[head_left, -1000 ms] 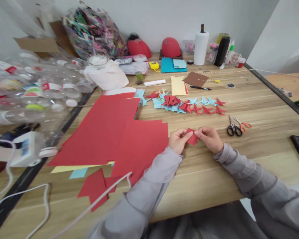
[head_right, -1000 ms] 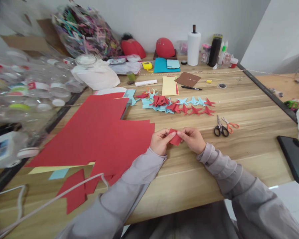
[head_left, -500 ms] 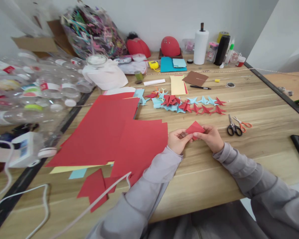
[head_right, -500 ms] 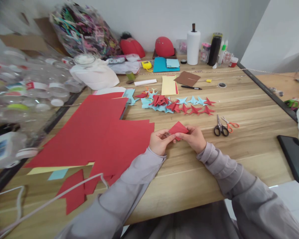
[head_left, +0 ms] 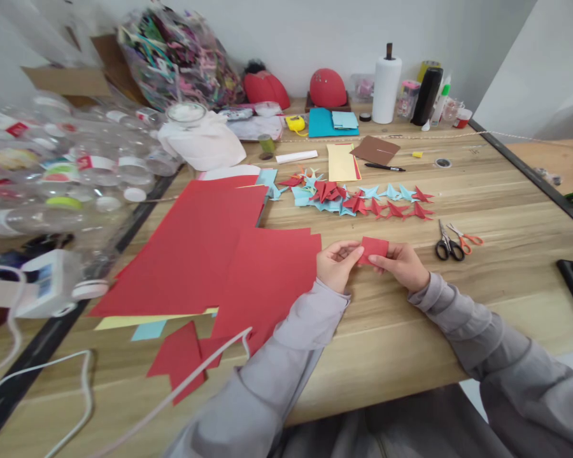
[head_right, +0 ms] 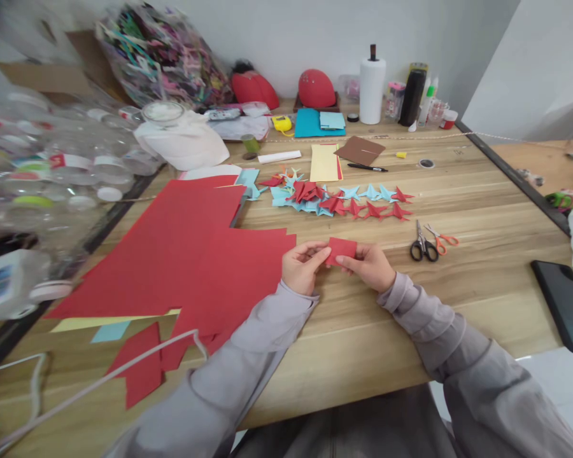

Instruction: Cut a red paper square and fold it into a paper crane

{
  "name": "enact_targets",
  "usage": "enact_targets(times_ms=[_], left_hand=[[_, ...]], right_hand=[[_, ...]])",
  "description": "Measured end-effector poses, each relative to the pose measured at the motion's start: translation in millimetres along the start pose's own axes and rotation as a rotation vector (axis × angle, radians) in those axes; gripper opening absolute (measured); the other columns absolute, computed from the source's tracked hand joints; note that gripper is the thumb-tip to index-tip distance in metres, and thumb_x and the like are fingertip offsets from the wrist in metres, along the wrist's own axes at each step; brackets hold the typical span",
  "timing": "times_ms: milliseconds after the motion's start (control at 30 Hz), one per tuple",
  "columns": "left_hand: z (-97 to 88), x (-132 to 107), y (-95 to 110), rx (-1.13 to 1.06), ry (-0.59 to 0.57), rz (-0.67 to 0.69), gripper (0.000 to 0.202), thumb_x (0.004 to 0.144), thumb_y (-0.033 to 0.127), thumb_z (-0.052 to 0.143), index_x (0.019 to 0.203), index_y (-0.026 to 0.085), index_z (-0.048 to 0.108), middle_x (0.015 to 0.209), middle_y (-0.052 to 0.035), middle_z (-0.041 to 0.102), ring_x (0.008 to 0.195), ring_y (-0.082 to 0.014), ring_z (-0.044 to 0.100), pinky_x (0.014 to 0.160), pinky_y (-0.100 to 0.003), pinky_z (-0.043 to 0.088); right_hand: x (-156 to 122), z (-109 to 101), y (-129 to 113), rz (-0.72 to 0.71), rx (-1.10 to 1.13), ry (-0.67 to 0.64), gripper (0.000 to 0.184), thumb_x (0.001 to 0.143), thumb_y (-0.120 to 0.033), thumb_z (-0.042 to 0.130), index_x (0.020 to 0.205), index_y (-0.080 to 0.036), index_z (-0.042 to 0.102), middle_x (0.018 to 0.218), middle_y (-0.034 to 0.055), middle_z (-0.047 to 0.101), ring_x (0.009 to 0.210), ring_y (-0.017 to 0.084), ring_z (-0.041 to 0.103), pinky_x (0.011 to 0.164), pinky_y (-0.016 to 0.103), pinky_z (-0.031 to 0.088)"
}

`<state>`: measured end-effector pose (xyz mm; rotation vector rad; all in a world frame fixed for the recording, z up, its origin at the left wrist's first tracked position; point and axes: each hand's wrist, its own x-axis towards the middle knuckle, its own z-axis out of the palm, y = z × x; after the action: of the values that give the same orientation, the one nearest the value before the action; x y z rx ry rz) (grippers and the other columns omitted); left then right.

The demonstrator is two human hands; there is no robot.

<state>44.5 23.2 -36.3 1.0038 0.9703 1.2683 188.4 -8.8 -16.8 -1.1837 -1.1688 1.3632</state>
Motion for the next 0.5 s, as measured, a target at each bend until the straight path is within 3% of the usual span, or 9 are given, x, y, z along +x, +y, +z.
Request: enact_targets(times_ms=[100, 300, 500], left_hand=[[0.7, 0.4, -0.3, -0.004, -0.037, -0.028, 0.035, 0.049, 0.034, 0.083, 0.073, 0.012, 0.068, 0.056, -0.0009, 0.064, 0.047, -0.0095, 0.057, 0.047, -0.023, 0.048], [1.3, 0.7, 1.9, 0.033, 0.003, -0.022, 0.033, 0.048, 0.035, 0.083, 0.063, 0.013, 0.064, 0.045, 0.0019, 0.058, 0.040, -0.0097, 0.054, 0.042, -0.021, 0.044], [-0.3, 3.3, -5.3, 0.001, 0.050, -0.015, 0.032, 0.049, 0.034, 0.083, 0.066, 0.013, 0.066, 0.049, 0.0036, 0.057, 0.043, -0.0068, 0.051, 0.044, -0.020, 0.044]], right_hand=[[-0.5, 0.7, 1.9, -0.018, -0.016, -0.007, 0.037, 0.060, -0.044, 0.077, 0.078, -0.013, 0.070, 0.063, 0.0031, 0.069, 0.046, 0.008, 0.051, 0.045, 0.022, 0.045], [-0.2, 1.1, 2.1, 0.003, -0.021, -0.007, 0.039, 0.059, -0.047, 0.077, 0.078, -0.013, 0.070, 0.064, 0.0035, 0.069, 0.045, 0.007, 0.050, 0.040, 0.020, 0.043], [0.1, 1.6, 2.3, 0.011, -0.041, 0.058, 0.039, 0.056, -0.049, 0.078, 0.068, -0.014, 0.065, 0.046, -0.0028, 0.058, 0.037, 0.006, 0.046, 0.037, 0.020, 0.040]])
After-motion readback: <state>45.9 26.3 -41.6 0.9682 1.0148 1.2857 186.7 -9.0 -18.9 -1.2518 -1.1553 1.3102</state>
